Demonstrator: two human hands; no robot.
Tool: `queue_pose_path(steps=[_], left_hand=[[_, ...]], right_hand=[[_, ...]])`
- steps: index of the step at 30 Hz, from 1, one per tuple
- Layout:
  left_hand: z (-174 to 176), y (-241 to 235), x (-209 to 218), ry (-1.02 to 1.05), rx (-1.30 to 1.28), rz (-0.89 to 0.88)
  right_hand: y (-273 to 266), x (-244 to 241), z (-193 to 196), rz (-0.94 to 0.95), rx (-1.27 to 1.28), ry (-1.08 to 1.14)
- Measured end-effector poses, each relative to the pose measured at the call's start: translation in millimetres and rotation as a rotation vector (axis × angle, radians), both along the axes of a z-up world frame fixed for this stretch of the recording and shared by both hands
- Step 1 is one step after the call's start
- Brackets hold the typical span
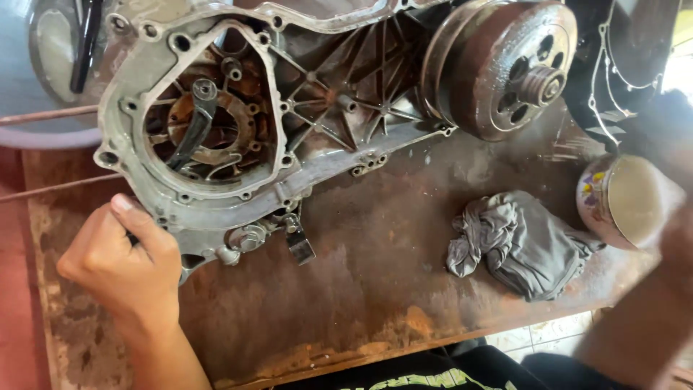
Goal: Cleaning motorcycle engine components using a brush and solvent on a workbench.
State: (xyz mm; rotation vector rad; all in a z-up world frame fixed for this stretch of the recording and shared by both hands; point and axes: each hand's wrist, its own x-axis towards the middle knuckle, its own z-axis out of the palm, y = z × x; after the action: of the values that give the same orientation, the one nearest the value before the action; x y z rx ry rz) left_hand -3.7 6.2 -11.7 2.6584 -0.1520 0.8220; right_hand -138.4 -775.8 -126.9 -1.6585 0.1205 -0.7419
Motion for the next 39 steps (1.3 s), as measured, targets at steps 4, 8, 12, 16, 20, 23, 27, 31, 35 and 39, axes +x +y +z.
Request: queue_pose_path(steps=[4, 8, 12, 16, 20, 23, 27, 31, 35, 39], left_hand=[[-9, 6, -4, -0.016, 0.012, -0.021], [-13, 9, -4, -0.010, 0.009, -0.021], [-13, 8, -3, -0.016, 0.032, -0.017], [-8, 6, -3, -0.033, 0.006, -0.021], [-4, 2, -3, -0.015, 0.017, 0.000], [-9, 5, -4, -0.041, -0.021, -0.043], [-4, 2, -5, -0.023, -0.008, -0.015], [-1, 0, -4, -0.043, -0.013, -0.005], [-7, 4, -5, -0.061, -0.010, -0.042], [-13, 11, -6, -0.017, 0.027, -0.037]], right_hand=[[134, 78, 82, -0.034, 0.117, -0.018], [254, 146, 177, 0.179, -0.818, -0.130], [223, 162, 156, -0.148, -1.018, -0.188], [248, 162, 168, -0.009, -0.995, -0.261], [279, 157, 182, 0.124, -0.965, -0.308], [305, 163, 206, 0.239, -1.032, -0.387], [328, 155, 223, 0.330, -1.098, -0.428], [341, 151, 239, 0.272, -1.158, -0.388], [295, 162, 203, 0.233, -1.139, -0.395], [159, 144, 129, 0.229, -1.071, -0.200]])
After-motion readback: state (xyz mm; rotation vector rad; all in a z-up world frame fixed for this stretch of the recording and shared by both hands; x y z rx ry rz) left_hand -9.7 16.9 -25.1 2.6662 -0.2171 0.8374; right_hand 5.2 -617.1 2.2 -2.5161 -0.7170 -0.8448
